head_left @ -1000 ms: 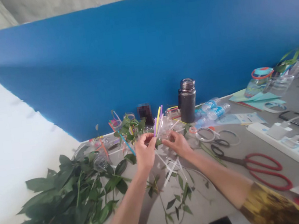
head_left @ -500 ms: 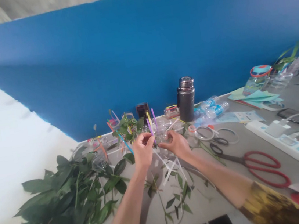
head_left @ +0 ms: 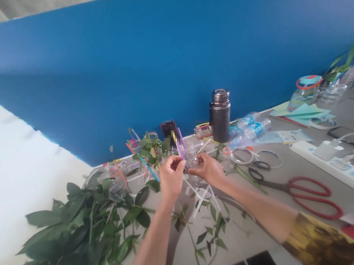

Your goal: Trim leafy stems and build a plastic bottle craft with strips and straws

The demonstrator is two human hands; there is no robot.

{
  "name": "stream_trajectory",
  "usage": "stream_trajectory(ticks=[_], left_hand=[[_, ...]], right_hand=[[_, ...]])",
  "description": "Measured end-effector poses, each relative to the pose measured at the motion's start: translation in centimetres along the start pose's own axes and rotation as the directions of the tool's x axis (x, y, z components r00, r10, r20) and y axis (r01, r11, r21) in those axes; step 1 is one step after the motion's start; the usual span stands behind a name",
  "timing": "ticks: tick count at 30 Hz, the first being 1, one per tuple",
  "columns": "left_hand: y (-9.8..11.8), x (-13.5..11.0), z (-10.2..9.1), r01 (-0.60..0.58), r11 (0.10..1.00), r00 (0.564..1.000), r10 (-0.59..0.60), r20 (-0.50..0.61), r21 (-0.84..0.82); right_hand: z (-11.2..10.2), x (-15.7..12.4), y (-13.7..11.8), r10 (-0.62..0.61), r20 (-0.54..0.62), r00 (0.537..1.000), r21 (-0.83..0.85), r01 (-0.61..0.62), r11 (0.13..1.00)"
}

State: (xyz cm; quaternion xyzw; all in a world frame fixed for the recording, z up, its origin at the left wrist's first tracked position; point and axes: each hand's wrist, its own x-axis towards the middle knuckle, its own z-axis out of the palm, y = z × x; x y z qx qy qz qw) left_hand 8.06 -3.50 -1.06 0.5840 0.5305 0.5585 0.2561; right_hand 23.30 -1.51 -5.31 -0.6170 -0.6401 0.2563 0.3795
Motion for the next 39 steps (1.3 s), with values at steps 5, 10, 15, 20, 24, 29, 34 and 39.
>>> stream_trajectory(ticks=[5,10,15,20,24,29,34,39], left_hand=[[0.1,-0.1,0.2,-0.002,1.0,1.0,0.002,-0.003,-0.008],[0.0,-0.4,0.6,0.007,1.0,1.0,-0.007,-0.021,0.005],[0.1,-0.7,0.7,-0.021,0.997,0.999,0.024,-0.043,0.07],[-0.1,-0.8,0.8,-0.018,0.997,0.998,0.023,-0.065,0.071],[-0.3,-0.8,0.8,-0.006,0.999,0.998,0.009,-0.057,0.05],[-0.1,-0.9,0.8,-0.018,0.998,0.999,0.021,-0.049,0.06],[0.2,-1.0,0.8,-0.01,0.999,0.999,0.012,-0.038,0.039],[-0.9,-1.0,0.8,0.11,0.987,0.982,-0.126,-0.139,-0.118]], right_hand=[[0.1,0.0,0.0,-0.008,-0.015,1.0,-0.013,0.008,1.0],[0.1,0.0,0.0,-0.015,-0.027,1.0,-0.021,0.014,1.0],[0.0,0.0,-0.1,-0.007,-0.001,1.0,0.012,0.007,1.0],[-0.1,0.1,-0.1,-0.007,0.004,1.0,0.043,0.007,0.999],[-0.2,0.0,-0.3,-0.012,-0.003,1.0,0.025,0.012,1.0],[-0.2,0.0,-0.4,0.006,-0.013,1.0,0.026,-0.006,1.0],[0.4,0.4,0.6,0.007,-0.021,1.0,0.126,-0.004,0.992],[0.8,1.0,1.2,-0.032,-0.035,0.999,0.391,0.043,0.92]])
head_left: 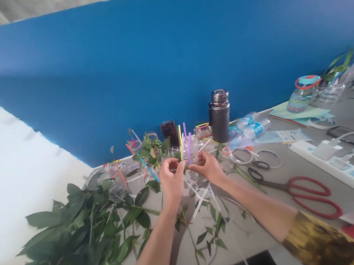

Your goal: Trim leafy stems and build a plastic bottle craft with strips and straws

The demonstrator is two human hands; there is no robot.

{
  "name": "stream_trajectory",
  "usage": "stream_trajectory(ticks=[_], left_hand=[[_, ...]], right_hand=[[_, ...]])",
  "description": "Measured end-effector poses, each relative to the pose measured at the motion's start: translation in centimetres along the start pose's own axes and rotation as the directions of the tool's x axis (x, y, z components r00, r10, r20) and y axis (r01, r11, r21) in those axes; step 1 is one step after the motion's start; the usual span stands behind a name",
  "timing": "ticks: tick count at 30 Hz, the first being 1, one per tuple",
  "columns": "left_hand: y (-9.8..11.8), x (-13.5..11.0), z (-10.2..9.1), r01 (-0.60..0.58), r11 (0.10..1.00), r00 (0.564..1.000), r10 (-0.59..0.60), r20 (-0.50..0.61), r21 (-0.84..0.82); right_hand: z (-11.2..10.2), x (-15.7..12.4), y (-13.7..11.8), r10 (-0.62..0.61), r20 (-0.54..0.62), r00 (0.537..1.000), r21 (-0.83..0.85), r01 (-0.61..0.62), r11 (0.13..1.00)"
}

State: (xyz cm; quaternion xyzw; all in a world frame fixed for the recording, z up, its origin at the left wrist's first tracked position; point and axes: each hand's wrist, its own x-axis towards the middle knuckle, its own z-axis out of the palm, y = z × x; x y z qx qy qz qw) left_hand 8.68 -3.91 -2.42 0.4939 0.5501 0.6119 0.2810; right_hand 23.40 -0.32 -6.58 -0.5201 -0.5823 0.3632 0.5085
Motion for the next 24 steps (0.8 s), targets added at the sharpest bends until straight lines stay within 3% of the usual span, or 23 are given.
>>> stream_trajectory(ticks=[2,4,7,15,24], left_hand=[[-0.9,0.0,-0.1,0.187,0.96,0.982,-0.185,0.029,-0.21],[-1.7,-0.2,-0.1,0.402,0.826,0.914,-0.338,0.224,-0.395],[-2.2,-0.4,0.1,0.553,0.678,0.82,-0.342,0.458,-0.484],[-2.4,0.1,0.6,0.528,0.695,0.823,-0.278,0.495,-0.488],[-3.2,0.4,0.7,0.523,0.672,0.833,-0.269,0.484,-0.525]], right_hand=[[0.0,0.0,-0.1,-0.017,0.009,1.0,0.069,0.017,0.997],[0.0,0.0,-0.3,-0.038,0.015,0.999,0.083,0.036,0.996],[-0.1,-0.2,-0.3,-0.051,0.04,0.998,0.078,0.047,0.996],[0.1,-0.5,0.3,-0.095,0.084,0.992,-0.074,0.101,0.992],[-0.2,-1.3,-1.3,-0.077,0.156,0.985,-0.337,0.126,0.933]])
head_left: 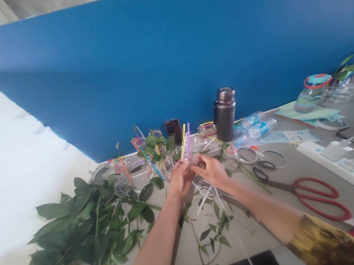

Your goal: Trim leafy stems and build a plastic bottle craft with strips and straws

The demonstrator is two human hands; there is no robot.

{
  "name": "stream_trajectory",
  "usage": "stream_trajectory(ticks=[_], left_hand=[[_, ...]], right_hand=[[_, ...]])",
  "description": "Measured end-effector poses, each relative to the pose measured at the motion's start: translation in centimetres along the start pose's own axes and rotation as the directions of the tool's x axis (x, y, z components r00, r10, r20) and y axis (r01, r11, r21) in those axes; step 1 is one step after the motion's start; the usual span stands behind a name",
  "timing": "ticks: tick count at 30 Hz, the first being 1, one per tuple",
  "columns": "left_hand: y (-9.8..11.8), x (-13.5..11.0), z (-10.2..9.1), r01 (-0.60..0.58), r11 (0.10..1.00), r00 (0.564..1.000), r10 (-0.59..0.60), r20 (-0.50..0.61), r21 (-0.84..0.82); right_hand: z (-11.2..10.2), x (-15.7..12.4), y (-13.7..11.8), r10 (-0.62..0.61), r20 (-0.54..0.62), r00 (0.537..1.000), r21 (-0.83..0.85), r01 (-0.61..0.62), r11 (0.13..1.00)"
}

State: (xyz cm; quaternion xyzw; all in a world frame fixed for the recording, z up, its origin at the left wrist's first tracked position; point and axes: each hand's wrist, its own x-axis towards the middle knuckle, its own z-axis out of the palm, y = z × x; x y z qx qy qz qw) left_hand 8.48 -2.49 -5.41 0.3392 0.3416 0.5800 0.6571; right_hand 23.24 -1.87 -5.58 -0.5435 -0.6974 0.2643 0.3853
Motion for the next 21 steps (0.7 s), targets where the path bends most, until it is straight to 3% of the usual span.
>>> stream_trajectory(ticks=[10,21], left_hand=[[0.0,0.0,-0.2,-0.013,0.997,0.999,0.017,0.042,-0.076],[-0.5,0.8,-0.8,-0.008,0.982,0.998,0.021,0.066,-0.19]], right_hand=[[-0.6,-0.3,-0.5,-0.095,-0.006,0.996,-0.347,0.087,0.934],[-1.2,-0.5,-0.5,-0.183,0.053,0.982,-0.429,0.188,0.884]])
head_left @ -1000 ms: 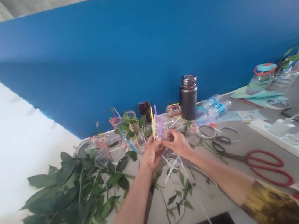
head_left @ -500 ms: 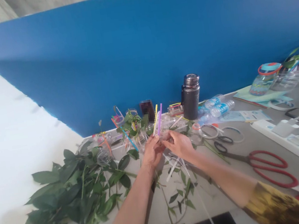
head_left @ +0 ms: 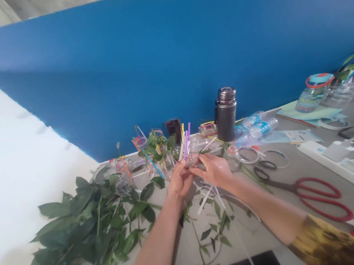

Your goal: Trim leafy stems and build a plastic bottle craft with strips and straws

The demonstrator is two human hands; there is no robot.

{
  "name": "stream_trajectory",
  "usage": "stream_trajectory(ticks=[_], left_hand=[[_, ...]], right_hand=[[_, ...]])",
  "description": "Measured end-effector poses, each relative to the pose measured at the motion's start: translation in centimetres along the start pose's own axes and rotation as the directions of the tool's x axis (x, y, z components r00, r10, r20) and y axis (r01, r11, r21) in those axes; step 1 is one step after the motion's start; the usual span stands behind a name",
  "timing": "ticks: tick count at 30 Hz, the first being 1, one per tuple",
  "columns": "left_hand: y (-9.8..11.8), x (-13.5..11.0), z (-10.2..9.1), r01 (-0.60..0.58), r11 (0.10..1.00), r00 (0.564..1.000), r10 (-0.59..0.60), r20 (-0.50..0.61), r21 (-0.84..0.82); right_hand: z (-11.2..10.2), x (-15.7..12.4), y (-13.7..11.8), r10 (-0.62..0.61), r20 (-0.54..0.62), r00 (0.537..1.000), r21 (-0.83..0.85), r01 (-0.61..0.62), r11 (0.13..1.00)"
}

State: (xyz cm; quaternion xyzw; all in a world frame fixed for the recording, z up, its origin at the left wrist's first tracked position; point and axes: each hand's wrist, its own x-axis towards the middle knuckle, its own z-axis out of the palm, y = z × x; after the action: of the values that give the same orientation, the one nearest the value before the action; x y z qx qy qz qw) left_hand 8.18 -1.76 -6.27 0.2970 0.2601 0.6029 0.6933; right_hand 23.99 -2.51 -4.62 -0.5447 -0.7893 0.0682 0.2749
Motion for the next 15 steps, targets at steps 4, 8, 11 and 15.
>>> stream_trajectory(ticks=[4,8,11,15], left_hand=[[0.0,-0.2,0.0,-0.007,1.0,1.0,0.008,0.025,-0.009],[-0.1,-0.4,0.2,0.009,1.0,1.0,-0.009,0.012,-0.014],[-0.1,-0.5,0.5,0.013,0.999,1.0,-0.013,0.002,-0.034],[0.0,-0.7,0.9,-0.007,0.999,0.999,0.008,0.037,-0.033]], right_hand=[[-0.6,-0.1,-0.1,-0.016,-0.03,0.999,-0.016,0.015,1.0],[-1.2,0.1,-0.1,0.031,-0.044,0.999,0.115,-0.026,0.993],[-1.2,0.3,0.0,0.059,-0.07,0.996,0.27,-0.038,0.962],[-0.9,0.5,0.5,0.065,-0.185,0.981,0.357,0.005,0.934]])
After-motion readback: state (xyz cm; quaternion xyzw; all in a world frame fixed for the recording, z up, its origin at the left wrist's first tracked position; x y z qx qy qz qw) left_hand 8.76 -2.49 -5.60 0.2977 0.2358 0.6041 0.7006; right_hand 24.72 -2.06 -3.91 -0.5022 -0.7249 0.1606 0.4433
